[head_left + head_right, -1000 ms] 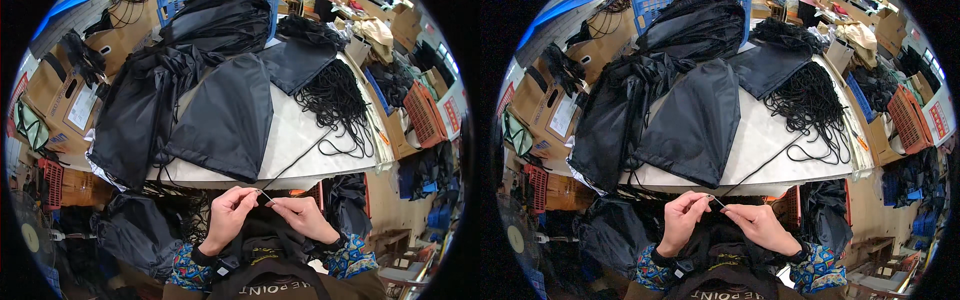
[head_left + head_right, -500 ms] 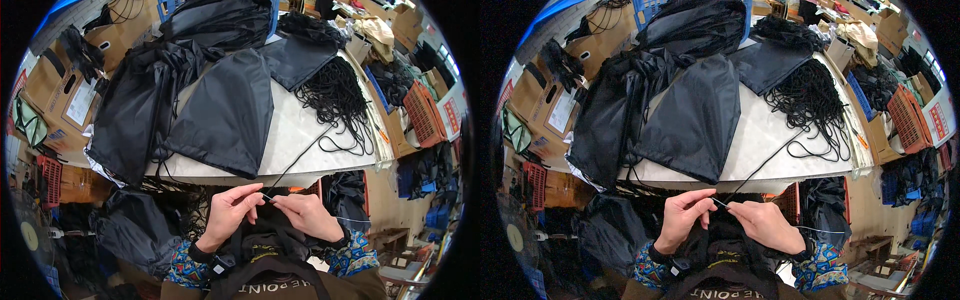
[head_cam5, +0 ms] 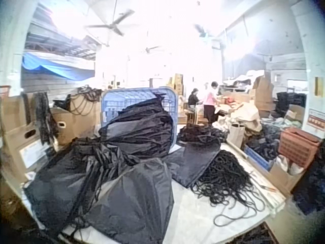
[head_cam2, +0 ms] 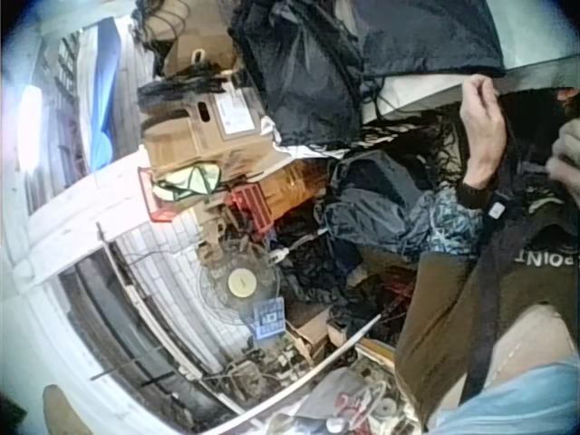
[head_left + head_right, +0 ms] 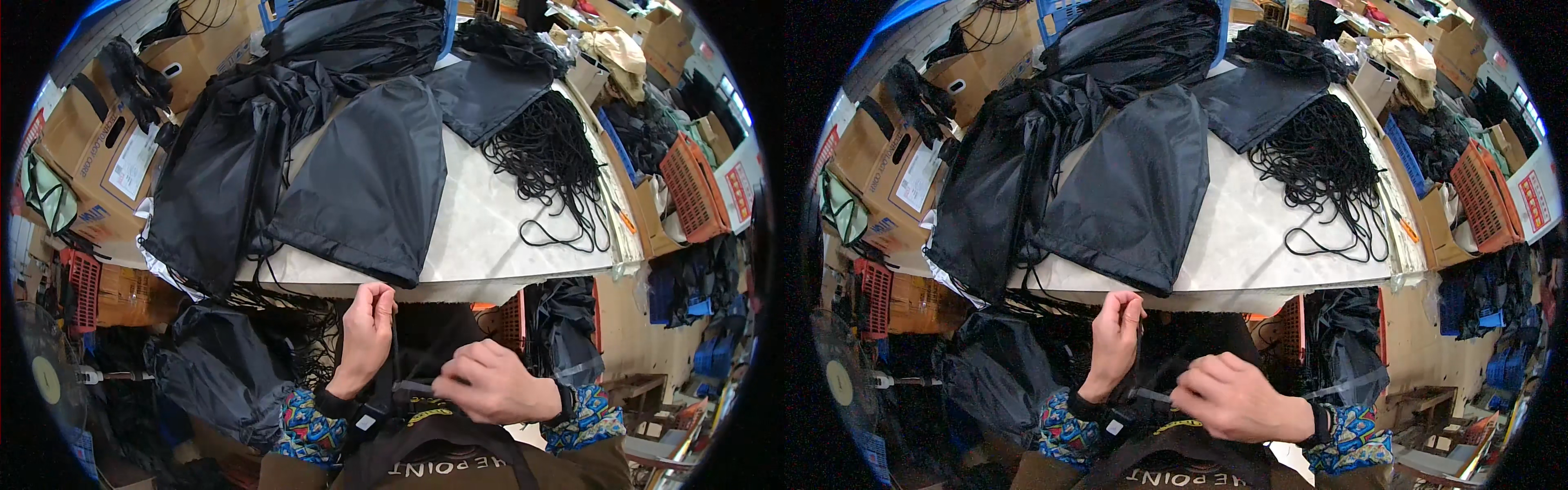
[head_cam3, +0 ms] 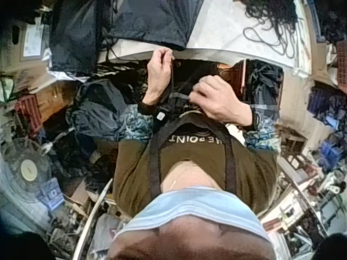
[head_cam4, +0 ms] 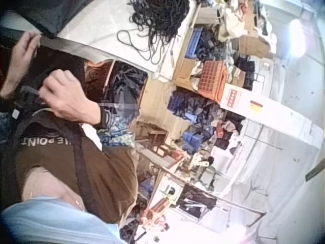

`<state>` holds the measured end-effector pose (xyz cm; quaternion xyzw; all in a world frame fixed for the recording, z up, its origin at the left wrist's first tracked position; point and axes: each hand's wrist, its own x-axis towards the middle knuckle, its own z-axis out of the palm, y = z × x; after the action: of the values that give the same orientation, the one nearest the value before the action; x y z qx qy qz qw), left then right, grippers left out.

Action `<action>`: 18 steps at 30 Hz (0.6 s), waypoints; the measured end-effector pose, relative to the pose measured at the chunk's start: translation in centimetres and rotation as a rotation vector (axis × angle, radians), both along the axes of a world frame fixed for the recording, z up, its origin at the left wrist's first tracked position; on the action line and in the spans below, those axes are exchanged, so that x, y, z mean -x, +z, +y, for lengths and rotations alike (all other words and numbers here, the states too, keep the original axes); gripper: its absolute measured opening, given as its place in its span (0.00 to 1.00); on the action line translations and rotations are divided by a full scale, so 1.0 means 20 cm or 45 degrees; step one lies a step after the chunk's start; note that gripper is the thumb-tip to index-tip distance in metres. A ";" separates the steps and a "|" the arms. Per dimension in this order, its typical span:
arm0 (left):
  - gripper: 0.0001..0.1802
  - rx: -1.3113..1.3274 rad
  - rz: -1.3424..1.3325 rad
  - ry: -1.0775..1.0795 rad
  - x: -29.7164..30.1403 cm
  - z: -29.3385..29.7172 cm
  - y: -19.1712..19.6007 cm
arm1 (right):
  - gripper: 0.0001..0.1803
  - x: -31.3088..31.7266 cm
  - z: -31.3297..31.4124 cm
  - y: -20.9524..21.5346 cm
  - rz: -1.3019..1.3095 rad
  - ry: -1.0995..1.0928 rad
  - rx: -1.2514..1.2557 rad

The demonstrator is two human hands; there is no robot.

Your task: The person threads black drawstrings through the hems of black fabric bags using a metal needle-like tool. They repeatedly pick up a bag, insert the tool, pull the string through, and place the finished bag aside. The process is repetitive and performed by hand on a cluttered workbench.

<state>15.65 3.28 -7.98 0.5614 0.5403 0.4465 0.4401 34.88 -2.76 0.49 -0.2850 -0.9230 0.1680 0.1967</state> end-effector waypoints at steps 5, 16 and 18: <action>0.09 0.267 0.019 -0.146 -0.06 -0.07 -0.23 | 0.10 0.21 0.00 0.03 0.462 0.478 0.278; 0.18 0.064 -0.031 0.197 -0.16 0.18 -0.20 | 0.07 0.07 0.17 -0.01 0.706 -0.287 0.816; 0.17 0.136 -0.415 0.164 -0.19 0.19 -0.17 | 0.06 0.02 0.21 -0.11 0.636 -0.738 0.522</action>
<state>19.36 6.99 -11.29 0.4216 0.5195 0.5295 0.5215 34.45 1.45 -1.78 -0.5162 -0.6763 0.3496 0.3925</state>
